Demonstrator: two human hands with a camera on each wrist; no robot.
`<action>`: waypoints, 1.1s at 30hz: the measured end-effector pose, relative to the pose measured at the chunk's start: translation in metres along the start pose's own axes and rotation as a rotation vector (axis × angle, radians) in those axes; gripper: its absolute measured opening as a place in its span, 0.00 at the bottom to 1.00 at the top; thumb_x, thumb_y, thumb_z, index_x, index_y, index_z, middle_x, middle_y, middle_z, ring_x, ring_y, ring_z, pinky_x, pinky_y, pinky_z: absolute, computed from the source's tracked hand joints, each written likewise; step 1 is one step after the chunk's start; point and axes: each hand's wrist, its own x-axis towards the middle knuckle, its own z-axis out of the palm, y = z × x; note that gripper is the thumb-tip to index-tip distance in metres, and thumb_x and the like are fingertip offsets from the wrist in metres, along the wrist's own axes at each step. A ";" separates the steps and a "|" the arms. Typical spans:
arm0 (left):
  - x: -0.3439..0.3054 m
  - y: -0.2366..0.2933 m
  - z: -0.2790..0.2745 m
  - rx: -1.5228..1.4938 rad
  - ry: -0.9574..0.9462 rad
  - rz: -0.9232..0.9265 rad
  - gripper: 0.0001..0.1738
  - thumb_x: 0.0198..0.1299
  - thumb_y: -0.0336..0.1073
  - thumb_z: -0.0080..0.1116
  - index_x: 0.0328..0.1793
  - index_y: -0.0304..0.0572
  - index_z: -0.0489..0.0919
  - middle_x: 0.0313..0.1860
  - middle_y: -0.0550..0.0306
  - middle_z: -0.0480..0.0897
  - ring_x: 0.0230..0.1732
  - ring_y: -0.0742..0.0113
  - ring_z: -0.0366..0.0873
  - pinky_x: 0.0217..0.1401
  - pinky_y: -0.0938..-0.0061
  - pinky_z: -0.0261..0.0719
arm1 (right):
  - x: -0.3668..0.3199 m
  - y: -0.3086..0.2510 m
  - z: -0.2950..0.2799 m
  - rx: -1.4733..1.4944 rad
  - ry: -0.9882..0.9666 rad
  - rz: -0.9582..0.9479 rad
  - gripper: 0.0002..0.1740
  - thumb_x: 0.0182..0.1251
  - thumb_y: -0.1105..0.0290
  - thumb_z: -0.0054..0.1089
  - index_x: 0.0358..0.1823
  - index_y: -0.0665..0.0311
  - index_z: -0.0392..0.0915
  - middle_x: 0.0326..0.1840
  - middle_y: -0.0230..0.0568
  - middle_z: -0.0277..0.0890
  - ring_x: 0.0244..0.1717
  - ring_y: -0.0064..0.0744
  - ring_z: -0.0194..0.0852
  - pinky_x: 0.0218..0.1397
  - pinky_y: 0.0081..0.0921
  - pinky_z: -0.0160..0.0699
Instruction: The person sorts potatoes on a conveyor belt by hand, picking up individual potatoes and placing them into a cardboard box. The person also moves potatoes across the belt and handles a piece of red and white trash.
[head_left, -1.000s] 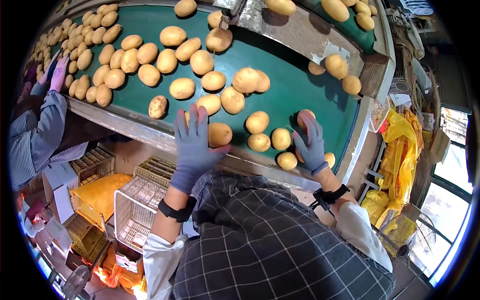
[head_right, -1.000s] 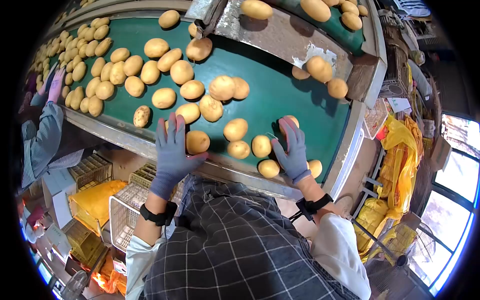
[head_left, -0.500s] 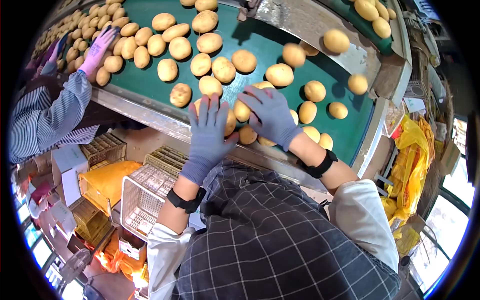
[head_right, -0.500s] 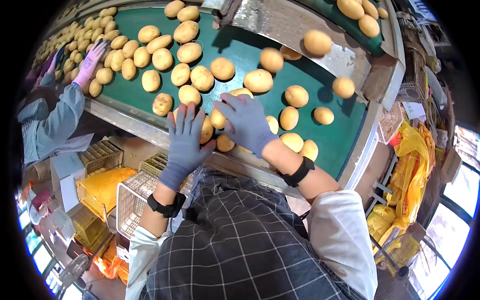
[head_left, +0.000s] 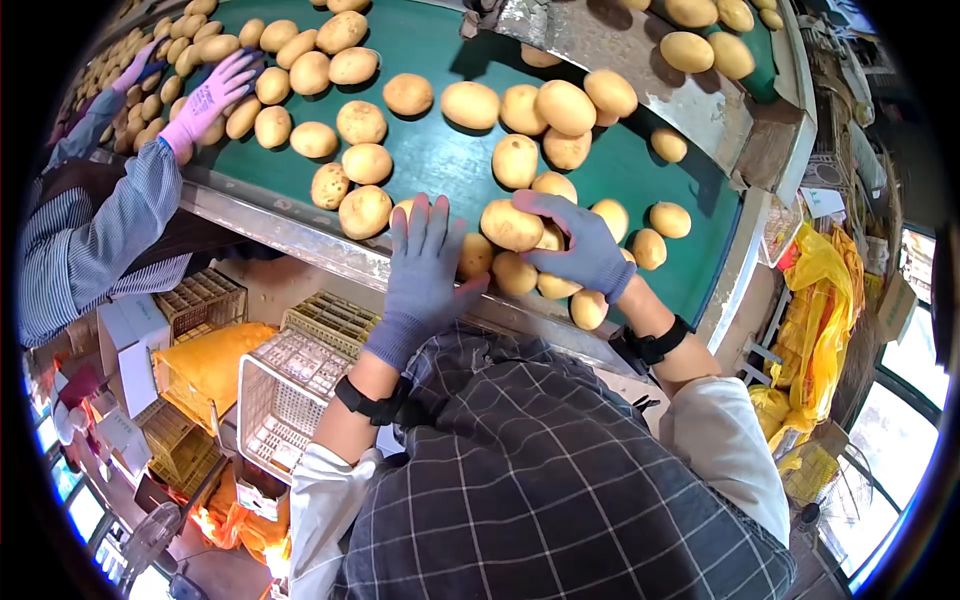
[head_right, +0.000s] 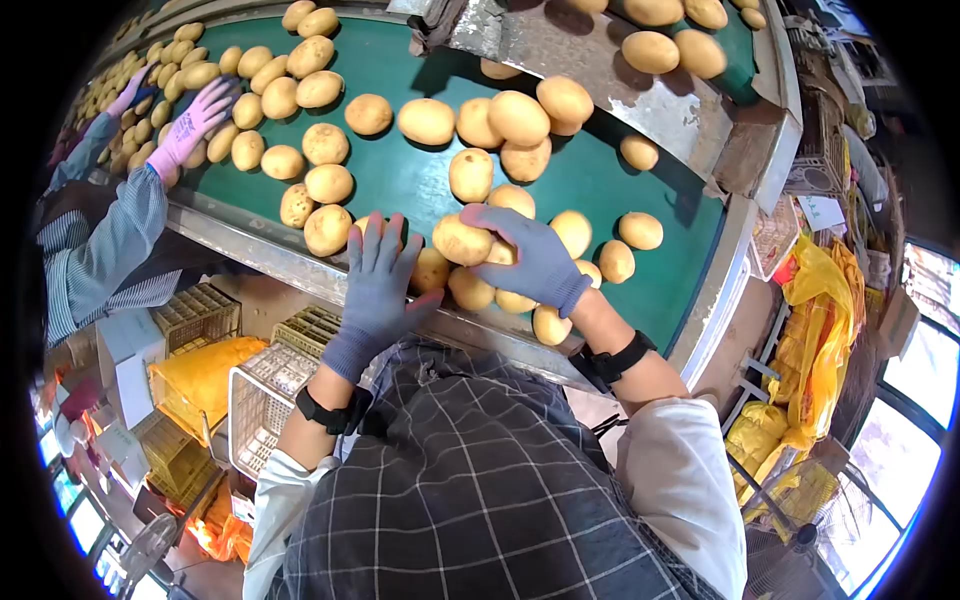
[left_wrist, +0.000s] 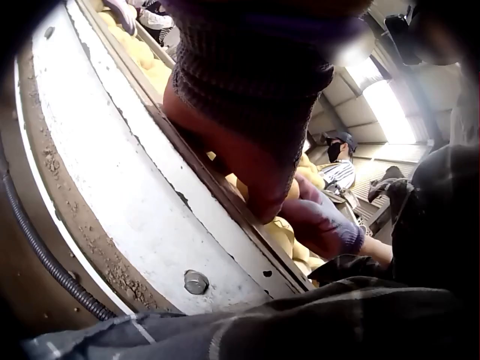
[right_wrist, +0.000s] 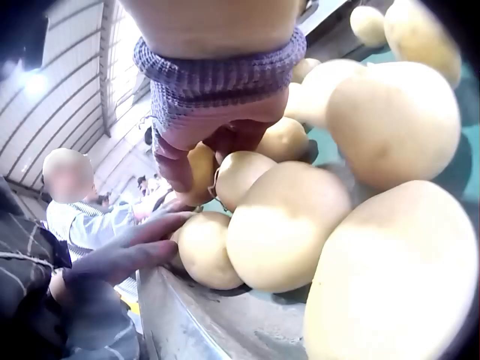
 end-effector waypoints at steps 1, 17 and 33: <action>0.003 0.002 0.001 -0.009 -0.024 0.012 0.48 0.58 0.53 0.71 0.79 0.36 0.66 0.80 0.38 0.63 0.85 0.35 0.52 0.86 0.34 0.39 | -0.003 -0.002 -0.004 0.066 0.023 0.029 0.35 0.60 0.65 0.76 0.70 0.57 0.76 0.67 0.45 0.80 0.67 0.43 0.79 0.70 0.34 0.77; 0.020 0.041 -0.010 -0.874 -0.114 -0.144 0.35 0.66 0.38 0.69 0.76 0.34 0.70 0.71 0.49 0.77 0.74 0.55 0.72 0.80 0.63 0.65 | -0.050 0.001 -0.016 0.409 0.067 0.105 0.39 0.61 0.73 0.78 0.74 0.64 0.71 0.74 0.41 0.73 0.73 0.29 0.70 0.77 0.32 0.68; 0.035 0.052 -0.023 -1.583 -0.043 -0.327 0.39 0.62 0.34 0.75 0.77 0.38 0.68 0.68 0.54 0.75 0.68 0.67 0.74 0.71 0.70 0.75 | -0.030 -0.016 -0.004 0.463 -0.044 0.017 0.39 0.61 0.76 0.76 0.75 0.61 0.70 0.79 0.45 0.67 0.80 0.39 0.63 0.83 0.38 0.61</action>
